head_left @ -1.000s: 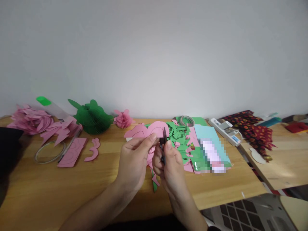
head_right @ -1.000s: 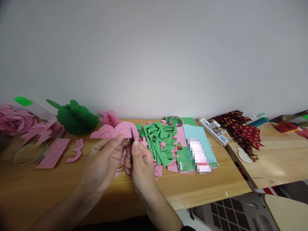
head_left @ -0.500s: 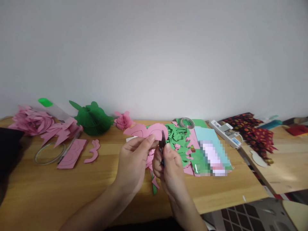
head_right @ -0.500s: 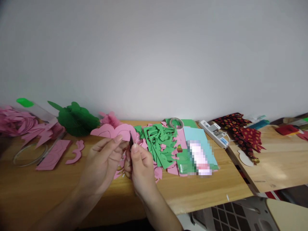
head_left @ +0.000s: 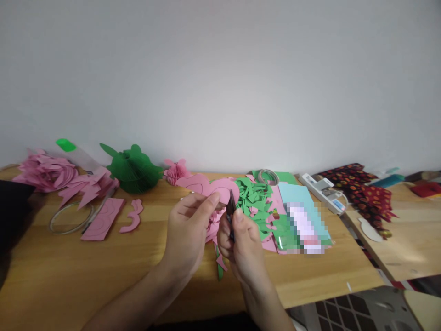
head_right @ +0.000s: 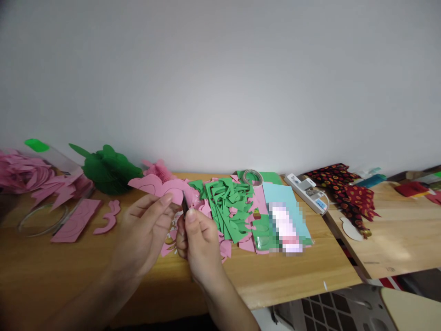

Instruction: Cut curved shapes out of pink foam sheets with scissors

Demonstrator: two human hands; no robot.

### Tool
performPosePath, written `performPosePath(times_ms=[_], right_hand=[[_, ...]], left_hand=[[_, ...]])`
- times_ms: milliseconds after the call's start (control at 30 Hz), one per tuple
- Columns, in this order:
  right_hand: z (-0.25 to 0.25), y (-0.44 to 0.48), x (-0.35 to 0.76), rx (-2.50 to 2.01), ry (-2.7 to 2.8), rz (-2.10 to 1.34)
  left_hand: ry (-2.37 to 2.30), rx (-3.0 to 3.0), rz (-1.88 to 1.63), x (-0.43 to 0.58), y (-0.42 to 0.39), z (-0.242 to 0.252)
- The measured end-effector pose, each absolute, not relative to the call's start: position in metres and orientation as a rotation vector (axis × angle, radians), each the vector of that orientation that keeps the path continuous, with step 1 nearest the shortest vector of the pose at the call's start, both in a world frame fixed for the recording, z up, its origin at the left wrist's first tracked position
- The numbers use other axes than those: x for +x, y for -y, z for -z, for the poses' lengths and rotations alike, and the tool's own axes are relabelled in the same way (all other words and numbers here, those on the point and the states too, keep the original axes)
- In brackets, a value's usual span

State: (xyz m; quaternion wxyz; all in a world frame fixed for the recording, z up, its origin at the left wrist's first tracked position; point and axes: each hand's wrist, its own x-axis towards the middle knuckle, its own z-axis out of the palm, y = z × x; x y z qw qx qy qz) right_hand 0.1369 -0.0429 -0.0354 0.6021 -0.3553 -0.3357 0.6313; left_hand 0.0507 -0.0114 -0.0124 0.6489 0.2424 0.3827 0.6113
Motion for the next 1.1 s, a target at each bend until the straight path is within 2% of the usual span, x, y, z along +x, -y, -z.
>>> performPosePath(times_ms=[367,1100], right_hand=[[0.035,0.046,0.137,-0.787,0.761,-1.488],[0.035,0.045,0.138,-0.798,0.753,-1.543]], left_hand=[[-0.853,0.628,-1.479,0.05,0.012,0.012],[-1.017,0.877,-1.372,0.039,0.01,0.026]])
